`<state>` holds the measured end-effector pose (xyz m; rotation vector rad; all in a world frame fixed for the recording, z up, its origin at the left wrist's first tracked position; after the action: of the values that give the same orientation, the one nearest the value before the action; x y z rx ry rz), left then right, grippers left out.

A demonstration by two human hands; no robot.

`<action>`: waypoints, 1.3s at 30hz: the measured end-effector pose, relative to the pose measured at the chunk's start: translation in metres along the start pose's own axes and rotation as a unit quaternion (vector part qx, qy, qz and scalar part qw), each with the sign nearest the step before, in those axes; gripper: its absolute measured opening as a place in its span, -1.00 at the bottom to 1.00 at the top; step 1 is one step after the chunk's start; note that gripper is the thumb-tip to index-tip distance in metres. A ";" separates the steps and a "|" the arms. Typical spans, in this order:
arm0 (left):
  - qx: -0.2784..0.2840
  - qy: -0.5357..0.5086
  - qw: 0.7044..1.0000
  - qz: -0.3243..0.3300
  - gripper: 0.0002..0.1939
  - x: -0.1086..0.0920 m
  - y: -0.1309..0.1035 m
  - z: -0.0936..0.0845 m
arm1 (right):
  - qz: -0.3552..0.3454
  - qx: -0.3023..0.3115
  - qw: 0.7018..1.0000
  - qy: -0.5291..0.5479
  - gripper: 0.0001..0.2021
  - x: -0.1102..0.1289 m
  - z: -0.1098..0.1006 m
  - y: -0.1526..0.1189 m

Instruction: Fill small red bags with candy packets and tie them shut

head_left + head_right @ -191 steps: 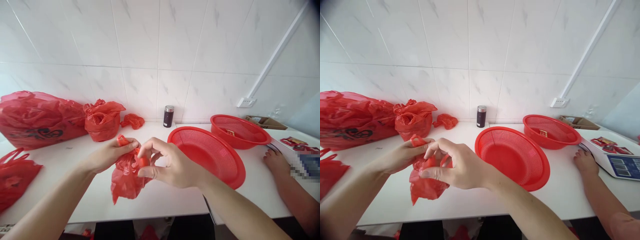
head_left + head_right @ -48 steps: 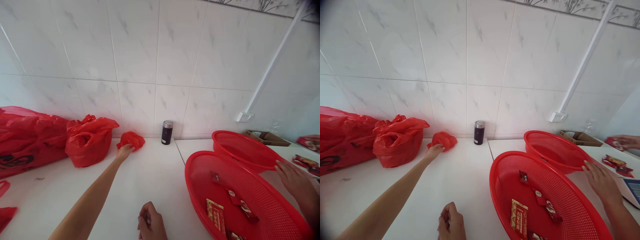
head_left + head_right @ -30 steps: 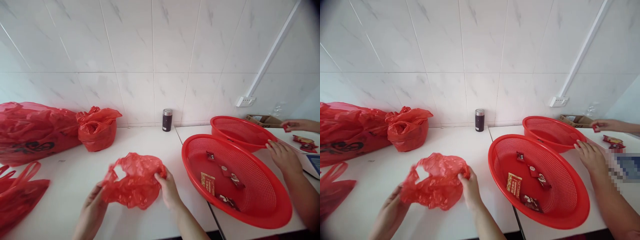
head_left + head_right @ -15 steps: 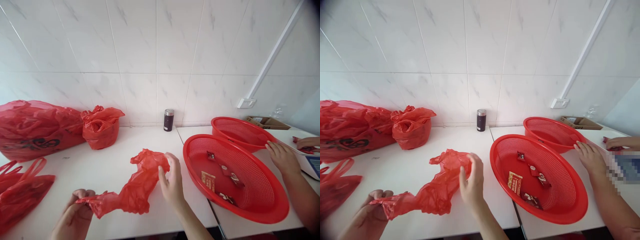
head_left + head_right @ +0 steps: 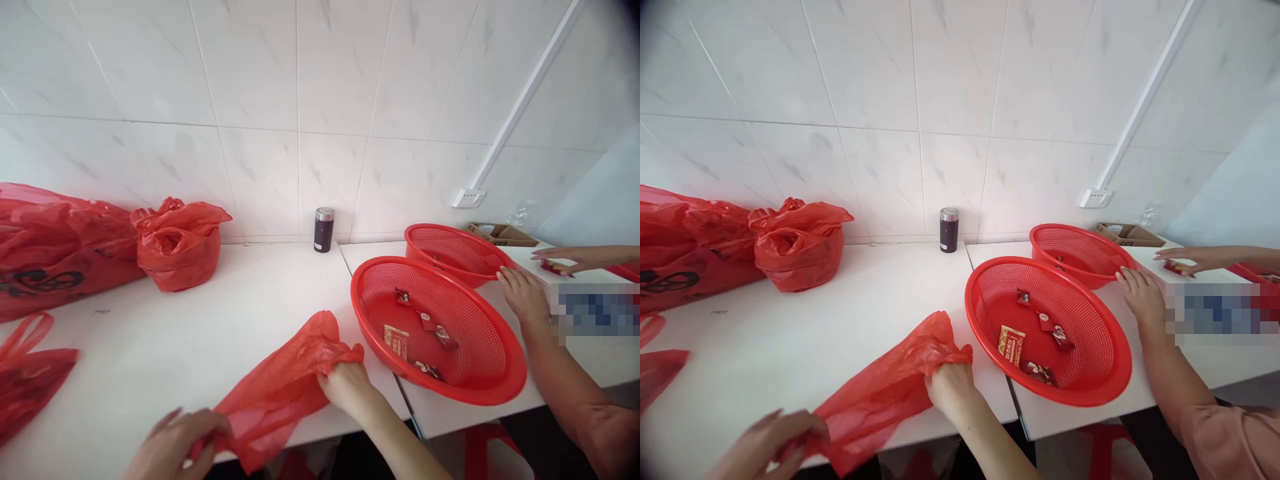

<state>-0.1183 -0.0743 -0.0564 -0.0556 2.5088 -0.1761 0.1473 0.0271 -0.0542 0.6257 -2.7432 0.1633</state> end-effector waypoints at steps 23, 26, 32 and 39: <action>-0.236 0.286 0.926 -0.076 -0.66 -0.005 0.032 0.038 | -0.089 0.127 0.988 -0.027 -0.38 0.056 -0.017 0.038; -0.257 0.251 0.926 -0.115 -0.59 0.032 0.017 0.020 | -0.041 0.129 0.991 -0.018 -0.17 0.029 -0.022 0.056; -0.222 0.046 0.972 -0.058 -0.45 0.042 0.011 0.014 | -0.067 0.125 0.990 -0.002 -0.08 0.036 -0.024 0.053; -0.214 0.007 0.973 -0.084 -0.63 0.006 0.034 0.033 | -0.118 0.166 0.978 -0.049 -0.70 0.046 -0.012 0.035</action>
<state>-0.1039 -0.0450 -0.0907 -0.4433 2.5107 0.3014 0.0966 0.0422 -0.0290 1.0669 -2.7266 0.5545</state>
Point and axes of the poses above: each hand's wrist, its own y-axis towards the middle knuckle, its own z-axis out of the palm, x = y × z, the point moved 3 cm from there along y, towards the middle knuckle, and after that the axes turned 4 degrees about x, right-handed, at the moved point
